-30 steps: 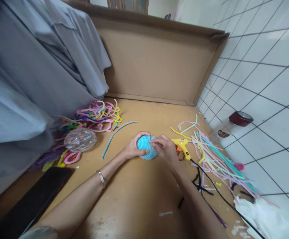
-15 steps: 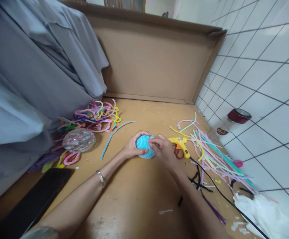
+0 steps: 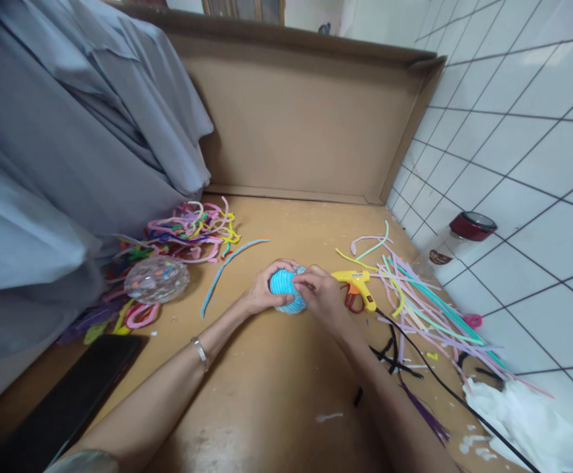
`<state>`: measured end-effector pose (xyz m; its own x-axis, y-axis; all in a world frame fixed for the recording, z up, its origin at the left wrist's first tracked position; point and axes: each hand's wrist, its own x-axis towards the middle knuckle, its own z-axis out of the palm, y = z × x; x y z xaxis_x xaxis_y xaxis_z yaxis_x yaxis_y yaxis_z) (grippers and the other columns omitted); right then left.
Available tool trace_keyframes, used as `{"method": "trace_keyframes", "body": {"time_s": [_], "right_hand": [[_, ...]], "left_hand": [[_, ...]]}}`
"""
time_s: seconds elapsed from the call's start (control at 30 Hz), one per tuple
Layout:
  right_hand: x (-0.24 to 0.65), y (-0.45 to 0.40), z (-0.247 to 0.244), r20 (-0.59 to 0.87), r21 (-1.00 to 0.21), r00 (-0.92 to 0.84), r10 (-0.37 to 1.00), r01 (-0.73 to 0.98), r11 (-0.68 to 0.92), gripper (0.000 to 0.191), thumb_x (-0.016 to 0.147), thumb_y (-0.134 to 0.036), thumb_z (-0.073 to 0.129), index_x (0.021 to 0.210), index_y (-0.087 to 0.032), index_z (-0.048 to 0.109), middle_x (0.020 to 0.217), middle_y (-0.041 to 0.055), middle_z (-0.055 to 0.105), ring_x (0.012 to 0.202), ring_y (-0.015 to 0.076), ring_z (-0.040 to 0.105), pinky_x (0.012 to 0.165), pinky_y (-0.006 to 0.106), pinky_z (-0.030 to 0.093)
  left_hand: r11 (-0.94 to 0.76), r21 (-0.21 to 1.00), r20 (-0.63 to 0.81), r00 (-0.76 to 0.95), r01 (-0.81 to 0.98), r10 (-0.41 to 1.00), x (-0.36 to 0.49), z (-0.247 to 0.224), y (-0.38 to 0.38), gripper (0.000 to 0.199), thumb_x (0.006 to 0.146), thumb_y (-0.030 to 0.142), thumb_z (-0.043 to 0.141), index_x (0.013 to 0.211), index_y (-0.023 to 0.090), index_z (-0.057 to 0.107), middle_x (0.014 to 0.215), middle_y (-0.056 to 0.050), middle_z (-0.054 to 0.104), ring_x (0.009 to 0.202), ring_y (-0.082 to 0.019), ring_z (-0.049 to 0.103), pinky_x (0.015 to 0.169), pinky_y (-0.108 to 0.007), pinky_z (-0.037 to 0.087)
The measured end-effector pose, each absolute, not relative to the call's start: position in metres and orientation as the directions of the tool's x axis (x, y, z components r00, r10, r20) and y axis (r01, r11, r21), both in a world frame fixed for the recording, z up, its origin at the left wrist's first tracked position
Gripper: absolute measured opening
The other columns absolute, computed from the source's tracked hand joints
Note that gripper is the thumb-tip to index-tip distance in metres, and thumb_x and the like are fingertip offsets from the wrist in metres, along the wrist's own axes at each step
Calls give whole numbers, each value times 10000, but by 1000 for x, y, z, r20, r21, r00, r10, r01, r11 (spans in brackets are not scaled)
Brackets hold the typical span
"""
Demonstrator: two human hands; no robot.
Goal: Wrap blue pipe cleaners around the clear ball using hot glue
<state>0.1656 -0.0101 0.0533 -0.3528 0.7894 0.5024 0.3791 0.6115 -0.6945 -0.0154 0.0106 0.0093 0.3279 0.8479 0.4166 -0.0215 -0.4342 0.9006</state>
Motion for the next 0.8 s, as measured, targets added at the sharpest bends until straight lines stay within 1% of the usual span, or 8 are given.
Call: {"method": "trace_keyframes", "body": {"time_s": [0.2, 0.33, 0.43, 0.5, 0.6, 0.8], "right_hand": [[165, -11, 52, 499, -714, -341, 797, 360, 601, 143, 816, -183, 589, 824, -192, 731, 753, 32, 619, 668, 137, 586, 591, 256, 447], [165, -12, 50, 498, -720, -332, 801, 357, 595, 148, 825, -196, 587, 837, -205, 735, 766, 34, 622, 685, 148, 595, 611, 271, 459], [164, -13, 48, 495, -726, -322, 807, 358, 587, 152, 828, -203, 584, 840, -213, 734, 765, 32, 626, 679, 147, 586, 603, 269, 458], [163, -14, 48, 490, -734, -310, 815, 358, 578, 152, 831, -208, 581, 843, -216, 732, 771, 31, 631, 688, 146, 586, 605, 265, 459], [162, -14, 47, 499, -740, -291, 816, 347, 576, 147, 825, -205, 583, 840, -214, 729, 783, 31, 631, 712, 147, 596, 630, 267, 469], [161, -14, 47, 506, -738, -288, 813, 343, 581, 156, 823, -194, 575, 838, -213, 729, 784, 31, 621, 713, 147, 595, 643, 272, 469]], "left_hand": [[-470, 882, 449, 336, -21, 828, -16, 6, 12, 480, 594, 267, 779, 1035, 208, 597, 1203, -84, 594, 1148, -257, 563, 1016, -427, 427], [-502, 863, 460, 322, 57, 828, -17, 6, 12, 477, 601, 285, 779, 1037, 210, 602, 1277, -104, 533, 1238, -290, 499, 1056, -468, 390], [-546, 825, 490, 299, 143, 819, -18, 7, 11, 474, 596, 299, 778, 1030, 210, 610, 1285, -110, 493, 1258, -305, 465, 1067, -503, 369], [-579, 792, 518, 290, 194, 805, -18, 8, 11, 465, 600, 305, 771, 1026, 211, 611, 1259, -108, 502, 1236, -303, 470, 1057, -513, 372], [-613, 758, 550, 287, 221, 784, -18, 11, 8, 453, 621, 315, 750, 1038, 212, 604, 1212, -101, 543, 1176, -288, 506, 1033, -503, 391], [-609, 758, 538, 306, 231, 786, -14, 17, 2, 403, 677, 291, 683, 1061, 220, 587, 1151, -83, 615, 1133, -271, 531, 1023, -475, 406]]}}
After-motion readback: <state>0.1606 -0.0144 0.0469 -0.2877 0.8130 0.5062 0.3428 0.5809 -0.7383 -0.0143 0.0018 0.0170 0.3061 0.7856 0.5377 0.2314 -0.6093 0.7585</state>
